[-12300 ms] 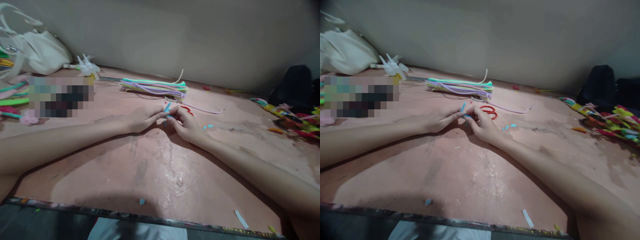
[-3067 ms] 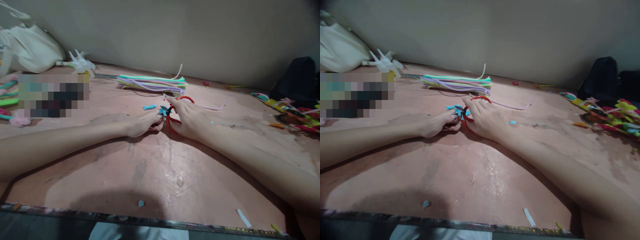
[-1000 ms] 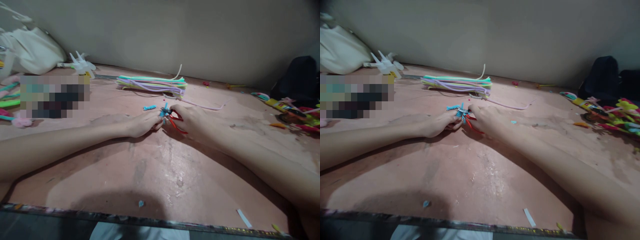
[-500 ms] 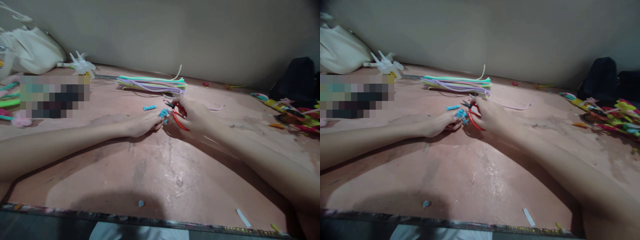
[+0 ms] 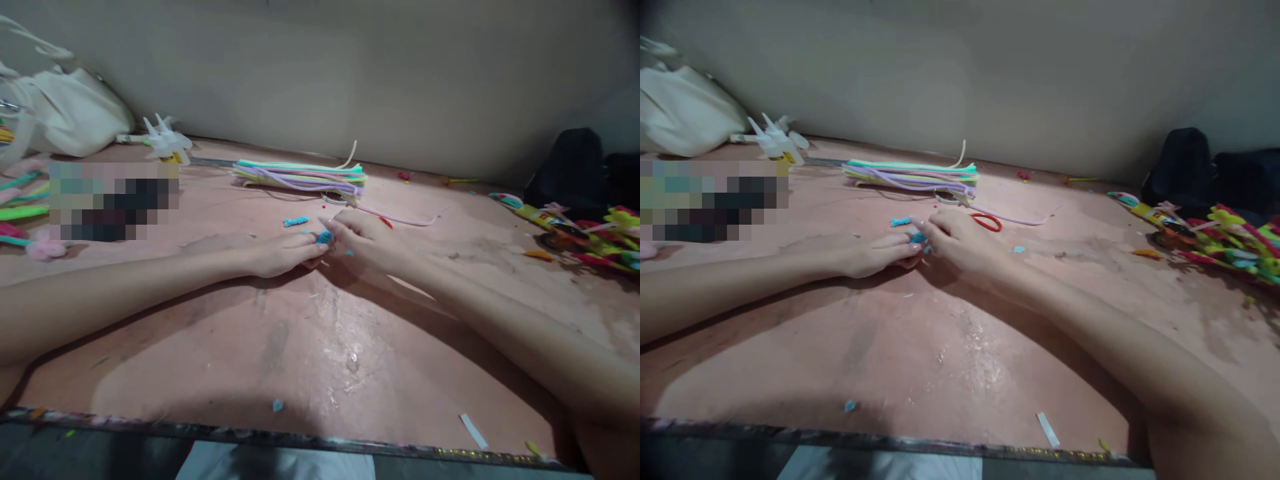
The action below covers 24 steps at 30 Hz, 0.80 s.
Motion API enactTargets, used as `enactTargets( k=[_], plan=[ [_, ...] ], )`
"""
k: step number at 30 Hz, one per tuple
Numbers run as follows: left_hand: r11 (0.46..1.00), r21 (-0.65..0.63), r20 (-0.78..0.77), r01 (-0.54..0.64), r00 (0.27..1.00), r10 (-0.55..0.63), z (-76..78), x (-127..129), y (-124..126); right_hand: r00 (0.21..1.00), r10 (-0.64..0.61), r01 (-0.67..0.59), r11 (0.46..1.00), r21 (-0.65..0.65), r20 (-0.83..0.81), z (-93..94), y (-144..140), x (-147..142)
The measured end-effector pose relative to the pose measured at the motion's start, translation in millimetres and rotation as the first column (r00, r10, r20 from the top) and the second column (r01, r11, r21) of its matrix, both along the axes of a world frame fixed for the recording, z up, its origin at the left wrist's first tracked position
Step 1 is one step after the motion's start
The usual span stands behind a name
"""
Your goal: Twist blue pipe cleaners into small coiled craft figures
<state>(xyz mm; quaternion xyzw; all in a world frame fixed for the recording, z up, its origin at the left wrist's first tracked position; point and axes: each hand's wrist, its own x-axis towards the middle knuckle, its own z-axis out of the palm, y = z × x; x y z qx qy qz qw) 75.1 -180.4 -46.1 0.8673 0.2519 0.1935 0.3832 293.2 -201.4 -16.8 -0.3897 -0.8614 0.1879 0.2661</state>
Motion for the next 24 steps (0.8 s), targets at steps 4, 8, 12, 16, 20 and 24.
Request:
enactTargets(
  k=[4,8,12,16,20,24],
  plan=[
    [0.997,-0.040,-0.079,0.070,0.994,-0.073,2.5,0,1,0.973,0.063,-0.101,0.981,-0.167,-0.221,-23.9,-3,-8],
    [0.988,-0.132,-0.095,0.080,0.991,-0.093,6.2,-1,4,0.946,0.040,-0.115,0.969,-0.218,-0.321,-32.6,-4,-4],
    [0.944,-0.303,-0.042,0.131,0.988,-0.150,7.4,-7,11,0.916,-0.039,-0.112,0.931,-0.348,-0.400,-34.1,-3,-4],
    [0.938,-0.329,0.015,0.111,0.994,-0.112,3.4,-13,18,0.893,-0.044,-0.167,0.891,-0.421,-0.447,-38.1,-2,-5],
    [0.939,-0.309,-0.019,0.154,0.986,-0.168,0.3,-14,21,0.891,0.004,-0.254,0.834,-0.490,-0.455,-43.6,-1,-3],
    [0.947,-0.283,-0.014,0.151,0.987,-0.161,-2.3,-13,22,0.849,0.001,-0.352,0.747,-0.564,-0.529,-41.4,1,-1]
  ],
)
